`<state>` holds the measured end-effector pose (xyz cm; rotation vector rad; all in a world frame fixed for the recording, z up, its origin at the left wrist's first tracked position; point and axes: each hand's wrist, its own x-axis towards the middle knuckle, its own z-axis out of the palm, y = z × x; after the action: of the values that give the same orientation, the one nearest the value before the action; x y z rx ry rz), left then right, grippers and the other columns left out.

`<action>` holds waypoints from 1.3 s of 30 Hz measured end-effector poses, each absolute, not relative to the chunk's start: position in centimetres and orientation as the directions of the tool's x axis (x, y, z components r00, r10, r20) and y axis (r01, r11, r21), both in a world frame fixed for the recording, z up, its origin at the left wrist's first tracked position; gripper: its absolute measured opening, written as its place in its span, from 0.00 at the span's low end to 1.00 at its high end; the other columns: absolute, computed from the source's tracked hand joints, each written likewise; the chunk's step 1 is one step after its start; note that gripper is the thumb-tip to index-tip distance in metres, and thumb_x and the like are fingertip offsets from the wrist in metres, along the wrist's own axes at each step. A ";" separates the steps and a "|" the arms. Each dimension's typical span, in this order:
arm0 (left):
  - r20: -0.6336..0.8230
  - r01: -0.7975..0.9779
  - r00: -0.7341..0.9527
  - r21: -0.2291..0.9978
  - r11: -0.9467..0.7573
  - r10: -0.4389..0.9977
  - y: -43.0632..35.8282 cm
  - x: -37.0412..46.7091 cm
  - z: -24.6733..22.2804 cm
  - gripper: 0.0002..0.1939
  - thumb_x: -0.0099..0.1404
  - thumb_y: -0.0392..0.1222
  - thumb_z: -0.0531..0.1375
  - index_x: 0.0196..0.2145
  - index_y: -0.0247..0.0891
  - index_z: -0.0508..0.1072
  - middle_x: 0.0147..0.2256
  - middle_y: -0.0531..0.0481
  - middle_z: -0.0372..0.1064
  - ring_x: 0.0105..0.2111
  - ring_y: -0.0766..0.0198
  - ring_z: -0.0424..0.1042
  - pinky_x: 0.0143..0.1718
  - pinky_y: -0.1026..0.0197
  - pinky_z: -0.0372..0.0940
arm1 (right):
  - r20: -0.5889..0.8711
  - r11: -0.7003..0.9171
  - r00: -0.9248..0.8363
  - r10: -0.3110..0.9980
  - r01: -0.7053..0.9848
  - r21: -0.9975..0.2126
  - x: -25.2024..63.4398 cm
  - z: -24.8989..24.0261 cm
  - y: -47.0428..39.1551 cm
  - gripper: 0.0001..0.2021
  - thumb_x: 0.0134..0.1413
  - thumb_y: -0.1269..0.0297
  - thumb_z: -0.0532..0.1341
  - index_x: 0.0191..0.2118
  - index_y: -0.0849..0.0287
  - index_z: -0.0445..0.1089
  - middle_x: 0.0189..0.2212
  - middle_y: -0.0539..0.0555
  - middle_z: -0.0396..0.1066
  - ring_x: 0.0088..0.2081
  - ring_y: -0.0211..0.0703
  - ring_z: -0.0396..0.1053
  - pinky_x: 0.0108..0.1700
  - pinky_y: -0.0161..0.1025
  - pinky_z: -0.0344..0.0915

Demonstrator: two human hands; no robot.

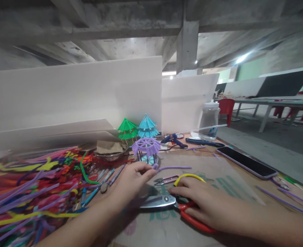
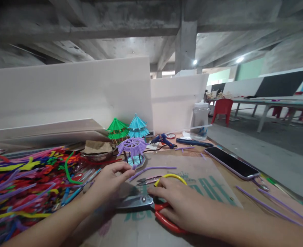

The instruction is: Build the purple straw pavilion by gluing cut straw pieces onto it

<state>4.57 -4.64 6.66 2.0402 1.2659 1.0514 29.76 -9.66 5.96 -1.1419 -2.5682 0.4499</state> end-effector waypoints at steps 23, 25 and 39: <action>0.333 0.770 0.576 0.086 -0.632 0.746 -2.3 2.5 2.2 0.07 0.67 0.38 0.56 0.36 0.40 0.75 0.37 0.47 0.76 0.41 0.56 0.72 0.48 0.56 0.60 | 0.197 0.727 -0.726 0.659 0.548 -0.414 29.8 4.6 -8.0 0.18 0.61 0.59 0.60 0.56 0.55 0.71 0.50 0.61 0.67 0.52 0.51 0.65 0.55 0.48 0.63; 0.368 0.765 0.529 0.183 -0.617 0.765 -2.6 2.7 3.0 0.06 0.66 0.38 0.57 0.36 0.40 0.75 0.37 0.48 0.77 0.40 0.57 0.73 0.45 0.58 0.62 | 0.213 0.728 -0.719 0.662 0.549 -0.411 29.8 4.5 -8.1 0.18 0.62 0.59 0.59 0.55 0.55 0.72 0.50 0.61 0.68 0.52 0.51 0.65 0.54 0.48 0.63; 0.299 0.556 0.415 0.665 -0.499 0.860 -6.6 6.0 3.7 0.05 0.61 0.35 0.60 0.33 0.38 0.77 0.33 0.49 0.77 0.35 0.62 0.74 0.39 0.63 0.65 | 0.013 0.085 -0.361 0.933 0.183 -0.979 28.9 3.8 -7.1 0.27 0.60 0.47 0.59 0.58 0.60 0.68 0.39 0.56 0.75 0.39 0.45 0.73 0.41 0.40 0.69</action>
<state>5.97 -6.58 3.65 2.2059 1.2015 0.8648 28.88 -7.07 3.79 -1.1197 -1.6533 1.3350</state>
